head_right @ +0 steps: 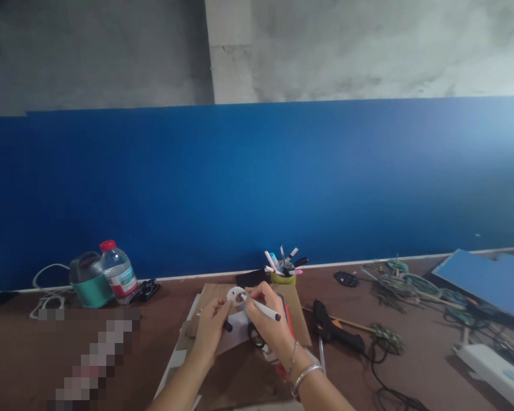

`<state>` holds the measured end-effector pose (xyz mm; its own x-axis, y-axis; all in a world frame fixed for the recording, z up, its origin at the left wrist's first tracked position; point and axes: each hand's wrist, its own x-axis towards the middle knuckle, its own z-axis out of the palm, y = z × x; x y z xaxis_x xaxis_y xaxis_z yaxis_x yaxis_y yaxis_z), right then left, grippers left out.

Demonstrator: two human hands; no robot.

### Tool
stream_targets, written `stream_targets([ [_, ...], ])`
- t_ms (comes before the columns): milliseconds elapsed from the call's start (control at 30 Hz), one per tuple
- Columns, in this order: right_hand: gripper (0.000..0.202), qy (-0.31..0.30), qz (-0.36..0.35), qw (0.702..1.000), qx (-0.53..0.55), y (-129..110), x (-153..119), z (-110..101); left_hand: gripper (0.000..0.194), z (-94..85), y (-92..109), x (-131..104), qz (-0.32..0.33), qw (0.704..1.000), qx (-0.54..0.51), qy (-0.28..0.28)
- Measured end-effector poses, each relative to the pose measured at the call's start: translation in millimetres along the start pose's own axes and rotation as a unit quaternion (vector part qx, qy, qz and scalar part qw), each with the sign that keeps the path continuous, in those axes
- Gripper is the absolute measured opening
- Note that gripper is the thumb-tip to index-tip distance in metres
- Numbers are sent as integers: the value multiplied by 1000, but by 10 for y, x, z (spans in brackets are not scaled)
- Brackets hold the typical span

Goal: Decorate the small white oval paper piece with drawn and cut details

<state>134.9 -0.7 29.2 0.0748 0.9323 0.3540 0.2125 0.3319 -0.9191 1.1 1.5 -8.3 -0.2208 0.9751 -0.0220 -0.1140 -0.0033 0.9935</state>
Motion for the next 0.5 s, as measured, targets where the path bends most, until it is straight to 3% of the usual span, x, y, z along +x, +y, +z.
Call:
stream_targets([
  [500,10,-14,-16,999,-24,17,7,-5,33,-22,-79,33,9,1000,4,-4],
])
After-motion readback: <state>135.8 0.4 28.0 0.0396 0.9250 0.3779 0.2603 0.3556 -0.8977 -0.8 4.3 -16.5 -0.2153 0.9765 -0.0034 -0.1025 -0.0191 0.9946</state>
